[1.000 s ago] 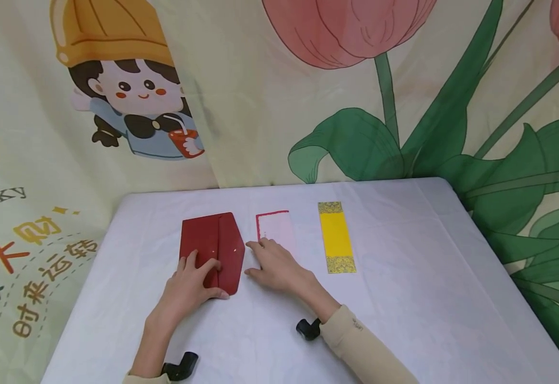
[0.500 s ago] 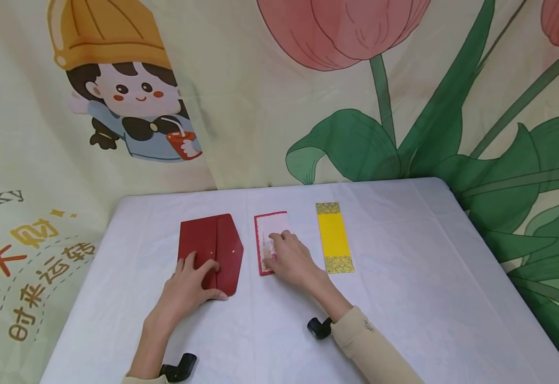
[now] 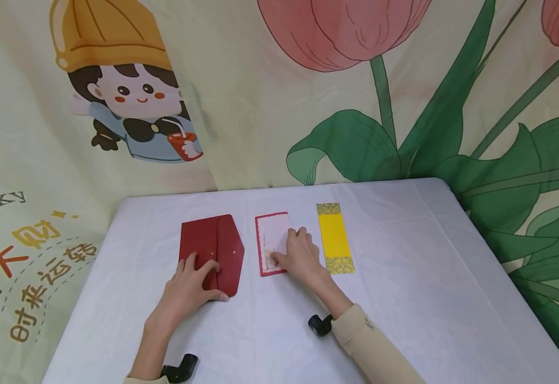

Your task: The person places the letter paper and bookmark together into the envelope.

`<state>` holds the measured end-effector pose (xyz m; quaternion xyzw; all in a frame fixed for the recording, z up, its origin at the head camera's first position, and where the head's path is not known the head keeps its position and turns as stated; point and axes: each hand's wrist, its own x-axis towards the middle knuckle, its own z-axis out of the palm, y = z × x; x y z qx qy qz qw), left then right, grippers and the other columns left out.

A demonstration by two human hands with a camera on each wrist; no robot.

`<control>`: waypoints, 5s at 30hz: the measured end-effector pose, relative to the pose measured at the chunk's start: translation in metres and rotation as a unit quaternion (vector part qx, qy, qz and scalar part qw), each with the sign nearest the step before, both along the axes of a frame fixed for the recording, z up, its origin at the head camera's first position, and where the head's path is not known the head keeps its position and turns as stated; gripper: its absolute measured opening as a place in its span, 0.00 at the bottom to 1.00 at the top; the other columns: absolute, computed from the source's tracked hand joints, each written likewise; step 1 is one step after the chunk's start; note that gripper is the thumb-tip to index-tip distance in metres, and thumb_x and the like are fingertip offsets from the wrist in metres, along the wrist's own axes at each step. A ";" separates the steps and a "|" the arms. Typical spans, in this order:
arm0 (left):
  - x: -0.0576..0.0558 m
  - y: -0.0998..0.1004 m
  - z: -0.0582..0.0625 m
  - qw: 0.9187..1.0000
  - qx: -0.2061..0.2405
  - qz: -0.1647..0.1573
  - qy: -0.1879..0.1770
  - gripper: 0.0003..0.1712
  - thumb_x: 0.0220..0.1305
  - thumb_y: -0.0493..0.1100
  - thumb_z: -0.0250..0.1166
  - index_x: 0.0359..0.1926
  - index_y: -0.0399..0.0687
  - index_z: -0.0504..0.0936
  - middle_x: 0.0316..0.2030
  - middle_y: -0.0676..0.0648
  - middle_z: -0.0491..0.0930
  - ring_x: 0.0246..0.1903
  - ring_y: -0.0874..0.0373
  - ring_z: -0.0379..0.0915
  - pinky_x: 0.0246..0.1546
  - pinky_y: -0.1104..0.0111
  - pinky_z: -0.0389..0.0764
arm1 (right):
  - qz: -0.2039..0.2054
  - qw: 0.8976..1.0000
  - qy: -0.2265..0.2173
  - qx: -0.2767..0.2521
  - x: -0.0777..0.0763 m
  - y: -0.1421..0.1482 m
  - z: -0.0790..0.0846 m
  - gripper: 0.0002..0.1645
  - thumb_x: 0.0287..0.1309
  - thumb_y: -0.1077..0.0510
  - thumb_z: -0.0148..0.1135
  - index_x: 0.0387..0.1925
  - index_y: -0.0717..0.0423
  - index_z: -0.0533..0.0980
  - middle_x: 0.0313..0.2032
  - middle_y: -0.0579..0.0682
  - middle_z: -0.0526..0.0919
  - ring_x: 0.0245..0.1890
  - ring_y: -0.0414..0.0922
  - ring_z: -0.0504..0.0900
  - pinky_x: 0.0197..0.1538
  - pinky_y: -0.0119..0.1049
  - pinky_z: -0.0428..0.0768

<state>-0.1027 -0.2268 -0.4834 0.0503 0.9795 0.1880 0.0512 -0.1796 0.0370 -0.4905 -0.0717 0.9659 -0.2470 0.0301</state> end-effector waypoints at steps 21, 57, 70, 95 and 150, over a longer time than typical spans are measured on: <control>-0.001 0.002 0.002 1.000 -0.005 0.000 0.002 0.40 0.48 0.60 0.82 0.59 0.51 0.78 0.68 0.22 0.60 0.65 0.23 0.57 0.49 0.29 0.76 | -0.094 0.984 -0.088 -0.124 -0.010 -0.001 0.005 0.46 0.52 0.58 0.79 0.68 0.69 0.67 0.53 0.64 0.77 0.44 0.54 0.78 0.47 0.42 0.85; -0.002 0.000 0.004 1.000 0.003 0.012 -0.024 0.41 0.48 0.61 0.82 0.60 0.52 0.77 0.69 0.24 0.58 0.67 0.24 0.54 0.51 0.28 0.74 | -0.072 0.858 -0.216 -0.460 -0.004 0.016 -0.014 0.24 0.65 0.59 0.68 0.62 0.56 0.76 0.42 0.55 0.85 0.33 0.45 0.86 0.36 0.32 0.87; -0.002 0.000 0.006 1.000 -0.003 0.012 -0.012 0.42 0.47 0.60 0.82 0.61 0.52 0.77 0.69 0.24 0.59 0.66 0.24 0.56 0.51 0.29 0.76 | -0.045 0.861 -0.218 -0.457 -0.001 0.000 -0.012 0.23 0.66 0.59 0.67 0.61 0.55 0.77 0.41 0.54 0.85 0.32 0.45 0.84 0.34 0.31 0.85; -0.003 0.000 0.002 1.000 -0.008 0.015 -0.023 0.42 0.49 0.60 0.81 0.62 0.53 0.75 0.70 0.25 0.57 0.67 0.25 0.54 0.52 0.29 0.75 | -0.020 0.855 -0.228 -0.465 -0.001 -0.033 -0.012 0.22 0.65 0.62 0.67 0.59 0.59 0.77 0.40 0.54 0.87 0.29 0.42 0.84 0.28 0.32 0.84; -0.001 -0.002 0.005 1.000 -0.001 0.015 -0.007 0.41 0.48 0.61 0.82 0.59 0.52 0.77 0.70 0.25 0.59 0.67 0.26 0.56 0.52 0.28 0.75 | 0.031 0.908 -0.149 -0.391 0.008 -0.077 -0.011 0.25 0.62 0.68 0.67 0.61 0.62 0.77 0.36 0.52 0.86 0.25 0.40 0.84 0.24 0.35 0.85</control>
